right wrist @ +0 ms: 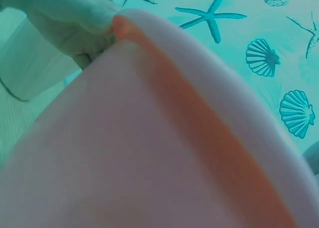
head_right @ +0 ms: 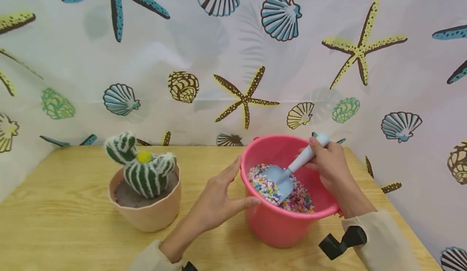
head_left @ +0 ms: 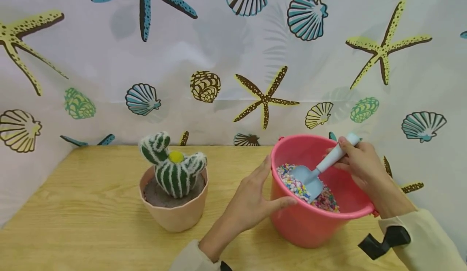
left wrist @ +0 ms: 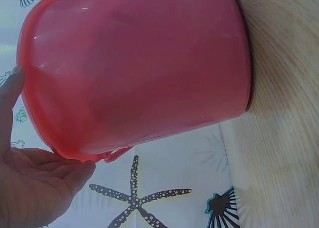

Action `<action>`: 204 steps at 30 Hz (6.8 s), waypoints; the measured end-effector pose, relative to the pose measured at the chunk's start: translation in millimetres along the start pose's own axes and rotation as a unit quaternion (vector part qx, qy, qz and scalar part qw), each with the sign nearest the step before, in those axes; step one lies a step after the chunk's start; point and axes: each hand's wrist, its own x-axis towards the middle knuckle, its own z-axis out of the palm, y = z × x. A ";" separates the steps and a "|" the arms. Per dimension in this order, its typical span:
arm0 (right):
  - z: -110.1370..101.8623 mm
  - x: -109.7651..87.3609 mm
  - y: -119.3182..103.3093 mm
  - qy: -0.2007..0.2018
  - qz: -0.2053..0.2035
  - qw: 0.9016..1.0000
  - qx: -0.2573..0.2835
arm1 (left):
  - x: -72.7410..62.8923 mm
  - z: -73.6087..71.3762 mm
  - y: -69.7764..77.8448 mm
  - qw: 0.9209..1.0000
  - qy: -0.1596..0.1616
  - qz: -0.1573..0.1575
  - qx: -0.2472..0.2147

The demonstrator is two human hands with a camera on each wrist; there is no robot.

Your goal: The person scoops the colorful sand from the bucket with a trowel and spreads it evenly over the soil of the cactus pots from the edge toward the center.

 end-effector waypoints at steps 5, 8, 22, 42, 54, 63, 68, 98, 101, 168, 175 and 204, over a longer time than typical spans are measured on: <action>-4.6 -2.1 -0.9 -0.020 0.015 1.000 0.010 | -1.7 1.2 0.9 1.000 0.003 0.001 -0.009; -6.5 -0.5 -1.3 -0.028 0.013 0.999 0.009 | -1.8 0.2 2.4 1.000 0.006 0.004 -0.008; -18.2 -2.5 6.0 -0.099 0.030 0.986 0.132 | -4.1 3.2 2.0 1.000 -0.005 0.004 -0.012; -18.0 0.9 8.2 -0.012 0.010 0.955 0.298 | -4.6 -0.2 0.6 1.000 -0.005 -0.015 -0.007; -21.0 4.2 10.2 0.021 0.015 0.948 0.317 | -3.3 0.8 2.0 1.000 -0.008 -0.017 -0.020; -25.5 14.1 8.3 0.017 0.020 0.949 0.313 | 2.9 3.7 5.5 1.000 -0.004 -0.009 -0.024; -39.5 21.6 11.8 0.031 0.027 0.952 0.305 | 17.3 15.6 7.0 1.000 -0.010 -0.008 -0.017; -47.0 14.0 15.1 0.043 0.046 0.946 0.318 | -8.8 4.8 -3.5 0.998 -0.050 -0.023 -0.018; -44.3 11.8 13.3 0.050 0.063 0.929 0.360 | -18.1 -5.0 -6.9 0.998 -0.066 -0.013 -0.012; 85.7 -24.7 -39.4 0.006 0.089 0.853 0.514 | -95.1 -180.5 -94.1 0.987 -0.001 -0.143 0.075; 99.7 -24.2 -40.8 0.010 0.087 0.868 0.489 | -89.5 -171.3 -106.3 0.996 -0.002 -0.072 0.059; 124.5 -24.8 -37.6 -0.007 0.058 0.907 0.416 | -92.8 -148.9 -57.7 0.939 -0.016 -0.216 0.266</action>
